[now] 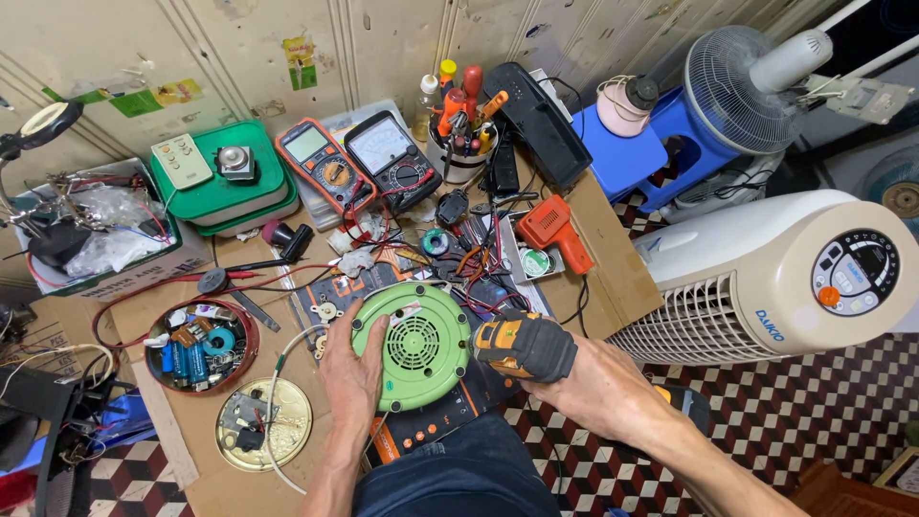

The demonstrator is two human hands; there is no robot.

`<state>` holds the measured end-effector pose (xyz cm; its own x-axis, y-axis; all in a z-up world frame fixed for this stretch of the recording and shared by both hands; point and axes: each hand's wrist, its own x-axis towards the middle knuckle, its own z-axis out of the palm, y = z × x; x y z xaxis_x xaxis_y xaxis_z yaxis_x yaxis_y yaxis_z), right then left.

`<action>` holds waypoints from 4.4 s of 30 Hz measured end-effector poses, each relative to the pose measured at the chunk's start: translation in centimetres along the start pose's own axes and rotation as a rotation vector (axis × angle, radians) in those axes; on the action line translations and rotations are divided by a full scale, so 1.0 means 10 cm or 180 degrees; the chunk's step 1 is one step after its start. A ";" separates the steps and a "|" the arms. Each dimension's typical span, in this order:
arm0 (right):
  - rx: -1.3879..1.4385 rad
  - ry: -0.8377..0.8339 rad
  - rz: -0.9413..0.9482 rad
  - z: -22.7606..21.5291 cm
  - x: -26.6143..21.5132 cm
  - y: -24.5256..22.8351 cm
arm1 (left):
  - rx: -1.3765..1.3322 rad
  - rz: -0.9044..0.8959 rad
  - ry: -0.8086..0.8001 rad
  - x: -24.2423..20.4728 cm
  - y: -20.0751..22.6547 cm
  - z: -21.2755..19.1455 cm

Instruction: The person removes a green fan from a plastic bag, places it on the workbench, and uses a power drill to remove screws from the back cover. They then use a screwdriver to loosen additional screws and detach the cover, revealing the internal fan blades and motor.

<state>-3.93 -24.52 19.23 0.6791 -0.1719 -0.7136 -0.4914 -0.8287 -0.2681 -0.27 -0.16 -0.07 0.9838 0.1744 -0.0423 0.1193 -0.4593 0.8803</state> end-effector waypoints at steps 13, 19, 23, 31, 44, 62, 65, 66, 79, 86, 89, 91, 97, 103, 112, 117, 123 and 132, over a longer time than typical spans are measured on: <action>-0.0002 0.0065 -0.0078 0.00 -0.03 0.00 | 0.0054 0.0029 -0.0009 0.01 -0.01 0.01; -0.0038 0.0103 -0.0102 0.03 -0.03 0.03 | 0.0068 0.0113 0.0033 0.01 -0.04 0.01; -0.0079 0.0021 -0.0060 0.06 0.00 0.10 | 0.0121 0.0116 0.0011 0.02 -0.04 0.02; -0.0046 0.0075 -0.0110 0.04 -0.06 0.06 | 0.0086 0.0034 -0.0038 0.01 -0.03 0.01; 0.0546 0.0970 -0.2500 0.34 -0.44 0.55 | 0.0002 0.0113 0.0051 0.00 0.04 -0.01; 0.0078 0.0273 -0.0411 0.60 -0.06 -0.10 | -0.0233 0.0035 0.0053 0.01 0.03 -0.02; 0.0232 0.0065 -0.0423 0.60 -0.06 -0.29 | -0.0311 -0.0120 0.0008 0.01 0.06 -0.04; 0.0217 0.0060 -0.0432 0.62 -0.05 -0.27 | -0.0316 -0.0129 0.0023 0.01 0.04 -0.03; 0.0528 -0.0090 0.0002 0.63 0.00 -0.24 | -0.0636 -0.0323 0.0034 0.03 0.05 0.04; 0.2117 0.0124 -0.0501 0.74 0.17 0.08 | -0.0606 -0.0040 0.0225 0.03 -0.02 0.23; 0.1831 0.0111 -0.0250 0.70 0.20 0.16 | -0.0630 -0.0286 0.0105 0.03 0.11 0.21; 0.1765 0.0116 -0.0154 0.69 0.18 0.15 | -0.0615 -0.0310 0.0103 0.02 0.12 0.20; 0.1901 0.0374 -0.0386 0.49 -0.06 0.68 | -0.0789 -0.0131 0.0094 0.00 -0.06 0.06; 0.3289 0.1104 0.0396 0.16 -0.12 1.31 | -0.0794 -0.0302 -0.0107 -0.05 -0.12 -0.09; 0.5097 0.1702 -0.0104 0.37 1.61 2.76 | -0.0102 -0.0321 0.0111 -0.03 -0.19 -0.05; 0.5615 0.1199 -0.0040 0.33 2.50 3.35 | 0.0736 -0.0143 0.0511 -0.15 -0.28 0.10; 0.5793 0.0376 0.0033 0.34 3.54 3.87 | 0.1747 0.0614 0.1594 -0.30 -0.21 0.56; 0.4733 -0.0490 0.0915 0.18 4.15 3.99 | 0.2164 0.0209 0.1512 -0.42 -0.48 1.17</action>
<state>3.68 -63.75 -22.27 0.4523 -0.0954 -0.8867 -0.7426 0.5104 -0.4337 -3.43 -8.84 -9.67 0.8484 0.4080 0.3371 0.2686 -0.8808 0.3900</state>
